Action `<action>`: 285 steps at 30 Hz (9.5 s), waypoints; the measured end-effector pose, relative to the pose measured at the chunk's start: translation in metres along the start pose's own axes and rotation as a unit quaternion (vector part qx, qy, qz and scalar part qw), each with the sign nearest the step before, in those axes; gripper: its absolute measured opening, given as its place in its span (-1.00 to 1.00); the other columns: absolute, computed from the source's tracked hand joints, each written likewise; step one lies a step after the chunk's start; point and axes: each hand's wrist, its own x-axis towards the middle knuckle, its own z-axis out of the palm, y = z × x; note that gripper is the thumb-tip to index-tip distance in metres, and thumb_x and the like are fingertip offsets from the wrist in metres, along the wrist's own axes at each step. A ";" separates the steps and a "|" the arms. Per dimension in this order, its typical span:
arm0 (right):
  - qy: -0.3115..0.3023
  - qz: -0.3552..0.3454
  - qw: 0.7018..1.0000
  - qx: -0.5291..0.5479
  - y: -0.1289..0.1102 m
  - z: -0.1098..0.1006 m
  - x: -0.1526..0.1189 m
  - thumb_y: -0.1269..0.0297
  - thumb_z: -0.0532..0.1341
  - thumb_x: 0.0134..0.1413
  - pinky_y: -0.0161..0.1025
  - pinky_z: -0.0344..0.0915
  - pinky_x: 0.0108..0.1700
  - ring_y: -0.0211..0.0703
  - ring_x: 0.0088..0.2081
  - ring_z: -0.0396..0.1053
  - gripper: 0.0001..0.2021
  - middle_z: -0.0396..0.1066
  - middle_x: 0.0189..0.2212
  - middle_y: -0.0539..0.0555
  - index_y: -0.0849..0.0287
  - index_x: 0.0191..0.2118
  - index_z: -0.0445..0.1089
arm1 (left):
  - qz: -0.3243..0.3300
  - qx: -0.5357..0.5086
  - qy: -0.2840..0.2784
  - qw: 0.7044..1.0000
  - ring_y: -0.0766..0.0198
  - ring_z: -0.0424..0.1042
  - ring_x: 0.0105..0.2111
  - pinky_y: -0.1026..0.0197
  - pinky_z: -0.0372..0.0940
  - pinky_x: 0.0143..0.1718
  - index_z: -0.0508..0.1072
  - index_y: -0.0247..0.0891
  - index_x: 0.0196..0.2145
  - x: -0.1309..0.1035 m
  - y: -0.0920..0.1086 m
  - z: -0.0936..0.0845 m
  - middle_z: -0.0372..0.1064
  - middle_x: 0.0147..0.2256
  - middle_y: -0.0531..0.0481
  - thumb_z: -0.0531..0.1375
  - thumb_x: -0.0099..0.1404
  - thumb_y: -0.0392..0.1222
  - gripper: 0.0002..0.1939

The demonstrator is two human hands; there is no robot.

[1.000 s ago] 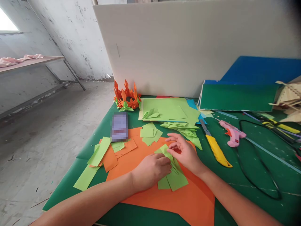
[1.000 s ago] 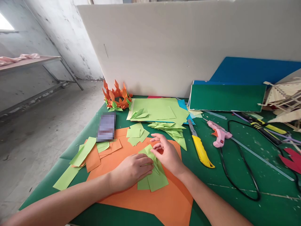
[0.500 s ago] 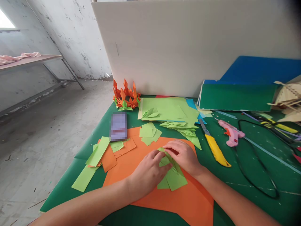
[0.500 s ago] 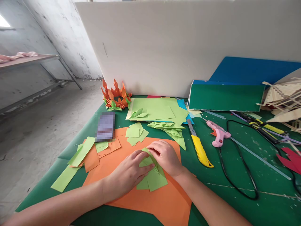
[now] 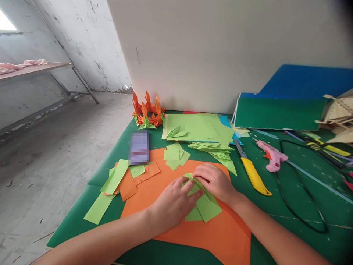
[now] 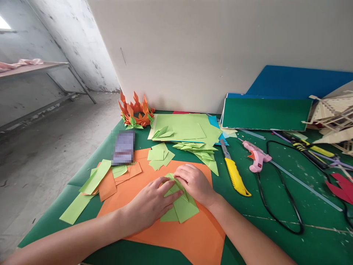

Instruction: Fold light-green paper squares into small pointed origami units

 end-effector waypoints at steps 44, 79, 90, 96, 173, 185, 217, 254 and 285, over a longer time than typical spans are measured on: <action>-0.033 -0.036 0.999 -0.006 0.005 0.000 -0.001 0.39 0.05 0.32 -0.13 0.42 -0.23 -0.10 -0.26 0.40 -0.78 0.45 -0.32 0.11 0.16 -0.27 0.43 | -0.042 0.051 0.073 0.995 -0.12 0.18 0.17 -0.12 0.16 0.10 0.30 0.15 0.16 -0.005 0.002 0.010 0.18 0.16 -0.17 0.07 0.41 0.01 -0.62; -0.043 -0.028 0.997 -0.064 0.009 -0.012 -0.002 0.57 -0.02 0.19 -0.17 0.34 -0.31 -0.11 -0.33 0.30 -0.67 0.41 -0.38 0.12 0.19 -0.31 0.47 | -0.018 -0.054 0.081 0.995 -0.03 0.09 0.14 -0.23 0.06 0.20 0.40 0.12 0.09 -0.001 -0.007 -0.004 0.16 0.01 -0.13 0.15 0.35 -0.05 -0.64; -0.040 -0.033 0.998 -0.028 0.002 -0.016 -0.009 0.46 0.08 0.19 -0.10 0.35 -0.10 -0.06 -0.16 0.37 -0.75 0.45 -0.20 0.13 0.12 -0.07 0.39 | -0.014 -0.038 0.093 0.995 -0.07 0.11 0.18 -0.30 0.06 0.19 0.35 0.03 0.10 -0.003 -0.008 0.000 0.17 0.03 -0.17 0.13 0.36 -0.05 -0.64; -0.117 0.010 0.993 0.015 -0.004 -0.019 -0.009 0.07 0.24 0.16 -0.16 0.37 -0.18 -0.06 -0.21 0.39 -0.69 0.43 -0.22 0.12 0.13 -0.08 0.29 | -0.025 -0.022 0.123 0.992 -0.18 0.08 0.23 -0.32 0.05 0.20 0.23 -0.36 0.04 -0.007 -0.011 0.011 0.20 0.06 -0.33 0.11 0.35 -0.05 -0.59; -0.113 0.114 0.983 0.086 -0.006 -0.006 0.002 0.47 0.22 0.13 -0.29 0.22 -0.33 -0.20 -0.33 0.24 -0.87 0.27 -0.41 -0.02 0.13 -0.39 0.28 | -0.009 -0.157 0.110 0.981 0.20 0.32 -0.28 0.18 0.27 -0.26 0.52 -0.25 -0.38 0.005 -0.030 0.001 0.37 -0.31 -0.09 0.01 0.43 -0.26 -0.67; -0.119 -0.112 0.985 -0.050 0.000 -0.017 -0.006 0.23 0.11 0.30 -0.18 0.14 -0.28 -0.14 -0.33 0.17 -0.74 0.24 -0.42 0.07 0.14 -0.38 0.44 | 0.014 -0.161 0.067 0.985 0.17 0.39 -0.24 0.15 0.33 -0.20 0.57 -0.22 -0.24 -0.001 -0.034 -0.007 0.39 -0.23 -0.11 0.03 0.35 -0.31 -0.71; -0.086 -0.173 0.976 -0.101 0.008 -0.018 -0.007 0.35 0.05 0.32 -0.15 0.44 -0.25 -0.10 -0.27 0.47 -0.78 0.53 -0.29 0.15 0.15 -0.19 0.46 | -0.039 -0.104 0.096 0.989 0.23 0.35 -0.36 0.20 0.32 -0.28 0.47 -0.28 -0.37 0.013 -0.025 0.013 0.39 -0.36 -0.05 0.08 0.41 -0.17 -0.76; -0.120 0.049 0.985 0.114 0.003 -0.016 -0.003 0.35 0.18 0.23 -0.23 0.29 -0.25 -0.17 -0.33 0.33 -0.85 0.42 -0.44 0.02 0.12 -0.39 0.39 | -0.023 -0.255 0.139 0.957 0.27 0.40 -0.34 0.20 0.28 -0.22 0.47 -0.26 -0.37 0.012 -0.033 0.009 0.46 -0.36 -0.02 0.09 0.40 -0.21 -0.78; -0.096 0.055 0.991 0.074 0.001 -0.012 -0.005 0.36 0.20 0.22 -0.22 0.31 -0.24 -0.13 -0.28 0.39 -0.89 0.50 -0.39 0.04 0.10 -0.32 0.48 | -0.051 -0.205 0.105 0.972 0.36 0.37 -0.42 0.30 0.31 -0.34 0.52 -0.25 -0.42 0.005 -0.031 0.009 0.37 -0.21 -0.05 0.09 0.35 -0.30 -0.76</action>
